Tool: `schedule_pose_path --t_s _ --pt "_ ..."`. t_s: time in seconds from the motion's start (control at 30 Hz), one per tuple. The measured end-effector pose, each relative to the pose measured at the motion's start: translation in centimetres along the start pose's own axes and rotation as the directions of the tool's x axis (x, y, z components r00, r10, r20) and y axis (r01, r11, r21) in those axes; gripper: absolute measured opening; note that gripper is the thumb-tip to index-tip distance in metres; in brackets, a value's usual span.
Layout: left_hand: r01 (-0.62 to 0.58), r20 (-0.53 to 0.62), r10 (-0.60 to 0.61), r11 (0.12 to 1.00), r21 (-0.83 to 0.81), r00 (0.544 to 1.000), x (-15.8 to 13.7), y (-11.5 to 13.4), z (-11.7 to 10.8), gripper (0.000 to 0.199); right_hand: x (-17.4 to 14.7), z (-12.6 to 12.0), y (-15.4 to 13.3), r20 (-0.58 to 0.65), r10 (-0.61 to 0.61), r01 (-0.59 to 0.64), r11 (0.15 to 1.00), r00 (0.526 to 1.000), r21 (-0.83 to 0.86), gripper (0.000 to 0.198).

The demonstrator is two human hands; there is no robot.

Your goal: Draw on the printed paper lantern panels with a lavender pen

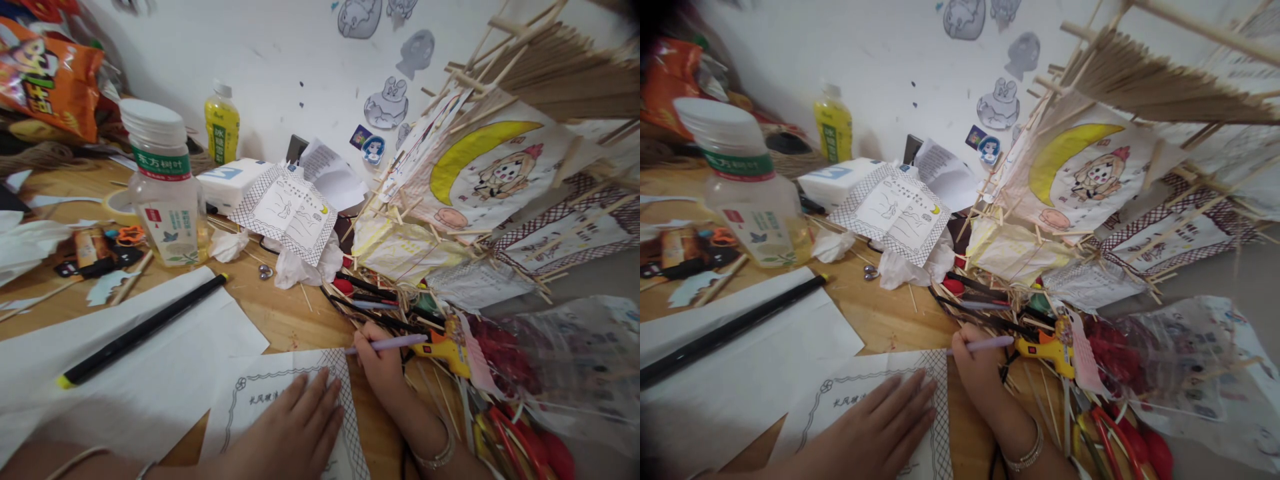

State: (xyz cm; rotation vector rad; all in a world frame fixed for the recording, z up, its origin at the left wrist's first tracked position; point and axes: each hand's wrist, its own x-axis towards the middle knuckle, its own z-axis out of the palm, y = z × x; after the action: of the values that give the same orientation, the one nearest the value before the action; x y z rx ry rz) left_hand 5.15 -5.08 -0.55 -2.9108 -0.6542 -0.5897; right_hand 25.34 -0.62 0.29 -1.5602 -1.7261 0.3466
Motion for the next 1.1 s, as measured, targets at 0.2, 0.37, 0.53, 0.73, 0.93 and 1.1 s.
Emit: schedule_pose_path --t_s 0.2,0.37,0.53,0.73,0.93,1.1 --pt "0.0 0.031 0.0 1.0 -0.004 1.0 0.07 0.08 0.39 0.046 0.04 -0.1 0.0 0.019 0.02 -0.021 0.999 1.0 0.031 0.031" --pt "0.01 0.045 -0.009 1.0 -0.02 0.999 0.09 0.05 0.26 0.046 0.06 -0.08 -0.06 0.014 0.007 -0.008 0.999 1.0 0.05 0.033" --pt "0.001 0.061 0.001 1.0 -0.031 0.998 -0.06 0.01 0.31 0.047 0.11 -0.06 0.02 0.004 0.034 -0.034 0.997 0.999 0.067 0.032" --pt "0.002 0.056 0.0 1.0 -0.031 0.998 -0.21 0.1 0.46 0.046 0.05 0.22 0.65 -0.022 0.1 -0.097 0.988 0.995 0.119 0.031" --pt "0.009 0.043 -0.008 1.0 -0.026 0.999 -0.1 0.05 0.5 0.046 -0.2 -0.17 0.47 -0.006 0.099 -0.094 0.962 0.995 0.255 0.034" --pt "0.014 0.046 -0.013 1.0 -0.022 0.999 -0.08 0.12 0.73 0.047 -0.52 -0.7 0.19 0.153 -0.086 0.059 0.983 0.985 0.172 0.032"
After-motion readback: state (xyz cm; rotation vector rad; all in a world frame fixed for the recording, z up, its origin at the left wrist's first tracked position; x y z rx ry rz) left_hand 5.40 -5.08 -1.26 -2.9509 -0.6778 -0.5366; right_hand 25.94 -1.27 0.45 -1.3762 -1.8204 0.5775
